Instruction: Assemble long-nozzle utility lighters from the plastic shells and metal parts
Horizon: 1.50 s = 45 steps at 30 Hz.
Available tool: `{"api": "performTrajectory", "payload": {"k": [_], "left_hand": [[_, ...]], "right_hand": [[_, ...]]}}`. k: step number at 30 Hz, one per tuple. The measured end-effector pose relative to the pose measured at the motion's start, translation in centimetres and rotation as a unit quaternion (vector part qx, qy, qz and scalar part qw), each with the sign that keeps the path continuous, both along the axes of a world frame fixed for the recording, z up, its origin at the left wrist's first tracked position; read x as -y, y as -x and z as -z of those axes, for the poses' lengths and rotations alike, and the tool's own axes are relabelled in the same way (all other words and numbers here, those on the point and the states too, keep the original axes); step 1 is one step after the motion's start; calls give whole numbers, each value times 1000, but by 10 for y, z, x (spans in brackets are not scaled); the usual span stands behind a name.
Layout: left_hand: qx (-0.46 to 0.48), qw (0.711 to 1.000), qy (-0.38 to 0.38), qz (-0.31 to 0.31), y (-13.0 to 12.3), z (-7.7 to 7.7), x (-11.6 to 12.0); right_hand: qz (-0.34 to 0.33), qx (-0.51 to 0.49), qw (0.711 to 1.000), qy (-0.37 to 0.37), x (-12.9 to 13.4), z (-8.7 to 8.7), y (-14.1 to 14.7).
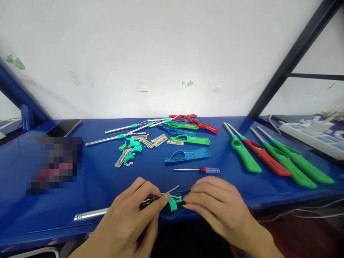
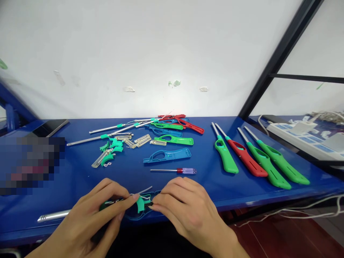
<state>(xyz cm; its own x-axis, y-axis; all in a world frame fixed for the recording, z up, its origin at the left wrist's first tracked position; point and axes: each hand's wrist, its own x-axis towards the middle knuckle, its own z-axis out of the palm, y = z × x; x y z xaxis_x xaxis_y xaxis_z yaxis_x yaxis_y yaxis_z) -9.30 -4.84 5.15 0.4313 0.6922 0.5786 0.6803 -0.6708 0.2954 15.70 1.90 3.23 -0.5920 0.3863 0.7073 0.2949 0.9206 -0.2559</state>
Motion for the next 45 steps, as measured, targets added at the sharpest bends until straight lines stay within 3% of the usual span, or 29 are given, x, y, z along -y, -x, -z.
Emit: {"api": "performTrajectory", "payload": {"k": [18,23,33,45], "left_hand": [[-126,981,-143,-43,-7,6,4],[-128,977,-161,-50,-10,3,2],[-107,978,-171,-48,-10,8,3],[-103,978,-179,-41,-9,11,3]], "right_hand": [[-5,47,998,-45,1,-1,-4],[-43,24,999,16,-1,2,-5],[-53,9,994,95,0,-1,-4],[-16,-21,998,48,5,1,2]]}}
